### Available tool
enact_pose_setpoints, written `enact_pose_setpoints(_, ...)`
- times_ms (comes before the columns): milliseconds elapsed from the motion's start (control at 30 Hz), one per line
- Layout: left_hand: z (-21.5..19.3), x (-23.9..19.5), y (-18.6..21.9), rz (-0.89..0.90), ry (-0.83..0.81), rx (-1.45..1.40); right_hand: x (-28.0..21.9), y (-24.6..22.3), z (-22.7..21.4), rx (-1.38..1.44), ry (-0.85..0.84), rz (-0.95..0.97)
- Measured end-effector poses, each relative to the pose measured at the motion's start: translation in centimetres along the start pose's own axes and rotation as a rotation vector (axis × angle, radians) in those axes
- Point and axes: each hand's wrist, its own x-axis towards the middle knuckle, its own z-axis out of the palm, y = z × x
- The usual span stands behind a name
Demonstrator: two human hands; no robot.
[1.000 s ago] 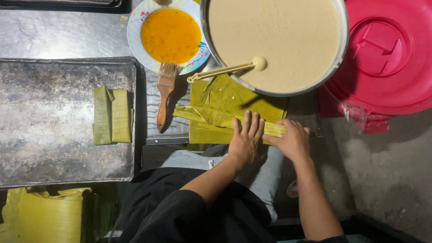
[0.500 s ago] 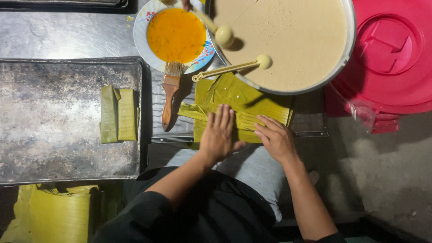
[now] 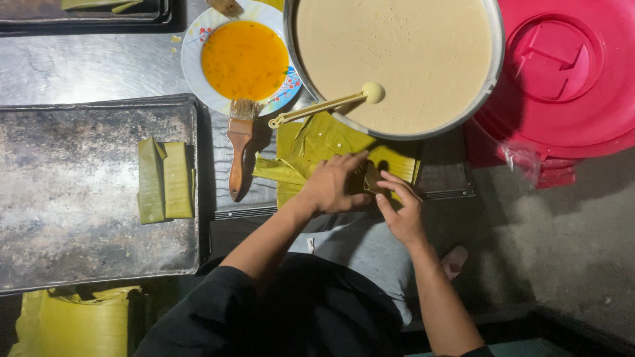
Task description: The person scoops a beige batter onto a banana leaf, folds the leaf to enclose the batter, and places the wrapped packet onto a metal tray. The person repeats this process multiple times, arranging the finished packets in rows on the tray.
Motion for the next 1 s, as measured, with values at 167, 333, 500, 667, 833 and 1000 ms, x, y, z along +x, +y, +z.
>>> enact_pose_setpoints(167, 2.6, 1.6, 0.5, -0.191, 0.148, -0.295, -0.3, 0.7, 0.2, 0.016, 0.016, 0.074)
enact_pose_setpoints(333, 3.2, 1.6, -0.9, -0.396, 0.146, -0.196, -0.1, 0.5, 0.7, -0.083, -0.016, -0.068)
enact_pose_setpoints(500, 3.2, 0.3, -1.2, -0.21, 0.238, 0.248, 0.0, -0.3, 1.5, -0.235, -0.028, -0.171)
enact_pose_setpoints(667, 2.7, -0.2, -1.4, -0.108, 0.28, 0.38, 0.0, -1.2, 1.8, -0.388, -0.048, -0.266)
enact_pose_setpoints(833, 0.5, -1.4, -4.4, -0.034, 0.162, 0.456, 0.2, -1.6, 2.1, -0.406, -0.047, -0.293)
enact_pose_setpoints(1000, -0.8, -0.7, -7.8, -0.167, 0.065, 0.428, 0.1, -1.3, 1.9, -0.392, -0.056, -0.281)
